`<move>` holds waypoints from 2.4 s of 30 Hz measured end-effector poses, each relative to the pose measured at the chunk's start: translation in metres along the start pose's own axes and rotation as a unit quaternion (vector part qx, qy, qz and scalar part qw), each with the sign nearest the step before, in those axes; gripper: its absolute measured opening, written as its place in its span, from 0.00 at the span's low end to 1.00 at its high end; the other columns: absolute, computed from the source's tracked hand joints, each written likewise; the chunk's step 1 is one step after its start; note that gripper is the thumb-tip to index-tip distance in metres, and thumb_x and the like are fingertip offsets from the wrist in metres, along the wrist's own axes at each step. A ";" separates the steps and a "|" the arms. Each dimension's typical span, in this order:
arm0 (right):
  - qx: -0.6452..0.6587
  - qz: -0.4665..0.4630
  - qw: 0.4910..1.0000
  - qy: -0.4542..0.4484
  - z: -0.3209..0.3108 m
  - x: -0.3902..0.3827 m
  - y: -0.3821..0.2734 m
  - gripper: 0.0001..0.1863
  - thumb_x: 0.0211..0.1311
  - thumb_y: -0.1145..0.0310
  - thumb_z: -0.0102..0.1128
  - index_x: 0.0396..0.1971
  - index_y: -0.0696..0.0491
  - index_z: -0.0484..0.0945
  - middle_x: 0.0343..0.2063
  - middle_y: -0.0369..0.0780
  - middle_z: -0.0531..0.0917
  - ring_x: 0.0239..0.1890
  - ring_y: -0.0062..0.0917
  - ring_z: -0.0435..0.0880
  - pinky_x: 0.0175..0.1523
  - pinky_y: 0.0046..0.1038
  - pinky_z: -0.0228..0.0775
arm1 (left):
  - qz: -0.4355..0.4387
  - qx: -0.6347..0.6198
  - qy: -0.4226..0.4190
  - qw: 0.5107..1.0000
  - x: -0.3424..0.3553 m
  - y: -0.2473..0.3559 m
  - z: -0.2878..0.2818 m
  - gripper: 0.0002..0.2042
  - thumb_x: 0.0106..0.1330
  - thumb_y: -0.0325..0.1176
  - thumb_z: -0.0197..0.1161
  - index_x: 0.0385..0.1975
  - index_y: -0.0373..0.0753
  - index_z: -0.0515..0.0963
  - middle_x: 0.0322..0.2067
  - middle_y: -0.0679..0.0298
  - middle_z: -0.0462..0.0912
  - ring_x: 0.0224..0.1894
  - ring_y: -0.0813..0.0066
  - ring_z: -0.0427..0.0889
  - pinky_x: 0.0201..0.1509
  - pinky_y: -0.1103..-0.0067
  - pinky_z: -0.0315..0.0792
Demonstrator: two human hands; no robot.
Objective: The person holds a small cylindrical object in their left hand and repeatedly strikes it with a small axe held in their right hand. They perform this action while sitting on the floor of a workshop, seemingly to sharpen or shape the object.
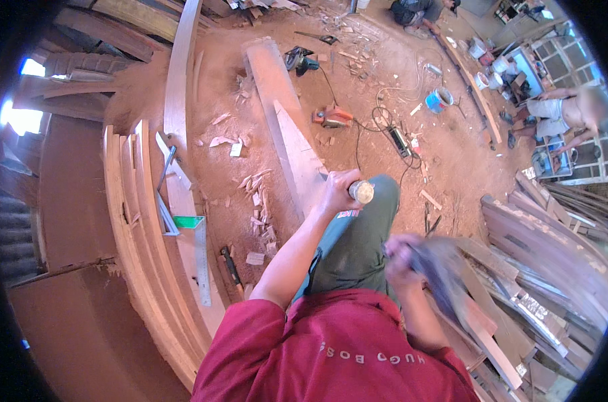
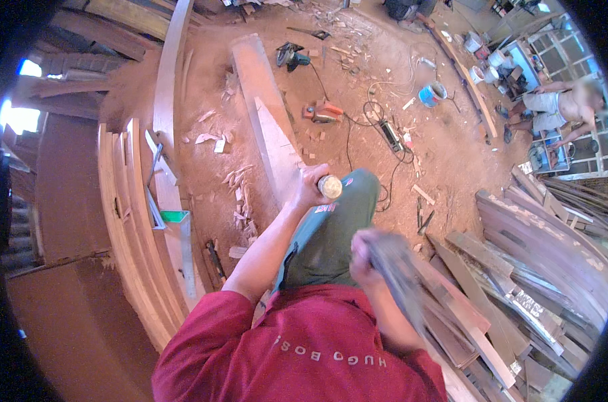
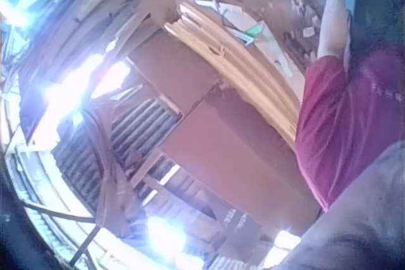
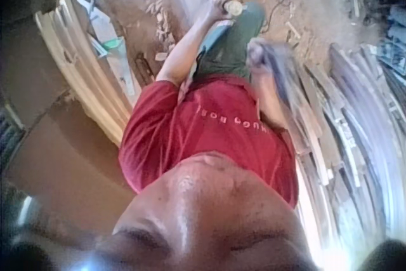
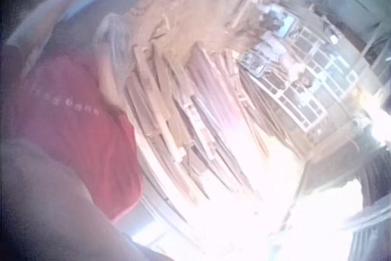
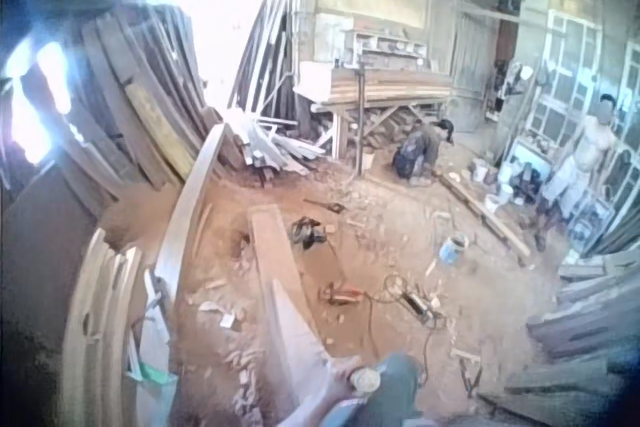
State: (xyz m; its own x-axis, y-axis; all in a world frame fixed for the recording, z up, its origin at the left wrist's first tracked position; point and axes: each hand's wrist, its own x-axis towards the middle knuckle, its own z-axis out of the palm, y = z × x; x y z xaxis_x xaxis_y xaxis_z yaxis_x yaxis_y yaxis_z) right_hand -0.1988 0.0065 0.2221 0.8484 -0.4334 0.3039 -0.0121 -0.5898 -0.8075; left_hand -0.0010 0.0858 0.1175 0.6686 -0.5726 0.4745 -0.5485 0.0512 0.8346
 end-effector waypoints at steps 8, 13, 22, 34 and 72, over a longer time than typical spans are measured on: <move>0.199 0.124 0.965 0.116 -0.038 0.015 -0.060 0.12 0.69 0.63 0.55 0.33 0.57 0.69 0.20 0.38 0.76 0.22 0.19 0.76 0.26 0.26 0.71 | -0.002 -0.011 0.034 0.999 -0.007 -0.012 0.003 0.15 0.36 0.33 0.72 0.21 0.40 0.73 0.19 0.57 0.75 0.23 0.56 0.79 0.27 0.69 0.71; -0.098 0.072 0.992 0.015 0.003 0.006 -0.023 0.12 0.62 0.63 0.60 0.33 0.58 0.77 0.24 0.46 0.79 0.29 0.36 0.80 0.38 0.38 0.73 | 0.019 -0.029 0.023 0.999 -0.001 -0.008 0.005 0.14 0.36 0.32 0.72 0.20 0.40 0.72 0.17 0.56 0.72 0.20 0.55 0.76 0.26 0.70 0.69; 0.097 0.295 0.950 -0.034 -0.036 -0.017 -0.010 0.11 0.68 0.64 0.57 0.31 0.57 0.72 0.16 0.33 0.74 0.15 0.13 0.72 0.20 0.20 0.63 | -0.146 0.029 0.101 0.984 0.018 -0.057 0.007 0.21 0.41 0.39 0.75 0.33 0.37 0.76 0.31 0.56 0.79 0.36 0.61 0.79 0.38 0.67 0.73; 0.237 0.375 0.896 0.002 -0.031 -0.072 0.009 0.10 0.68 0.67 0.57 0.32 0.57 0.69 0.15 0.33 0.73 0.13 0.15 0.71 0.17 0.22 0.65 | -0.073 -0.164 0.189 0.965 0.047 -0.053 -0.053 0.07 0.55 0.17 0.56 0.30 0.38 0.74 0.22 0.70 0.73 0.20 0.85 0.68 0.20 0.85 0.62; -0.081 0.180 0.978 -0.065 -0.010 0.023 -0.031 0.14 0.61 0.65 0.60 0.38 0.61 0.77 0.28 0.45 0.82 0.29 0.35 0.81 0.39 0.37 0.73 | 0.035 0.022 -0.004 0.999 -0.006 -0.019 -0.019 0.15 0.40 0.34 0.73 0.24 0.40 0.72 0.21 0.58 0.75 0.26 0.58 0.79 0.30 0.70 0.70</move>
State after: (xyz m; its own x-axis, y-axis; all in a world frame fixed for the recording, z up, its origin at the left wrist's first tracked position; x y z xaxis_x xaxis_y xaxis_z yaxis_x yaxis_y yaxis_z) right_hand -0.1842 0.0076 0.2593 0.8335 -0.5493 -0.0597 -0.3971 -0.5203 -0.7560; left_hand 0.0152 0.1040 0.1038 0.6240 -0.5747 0.5295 -0.6160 0.0552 0.7858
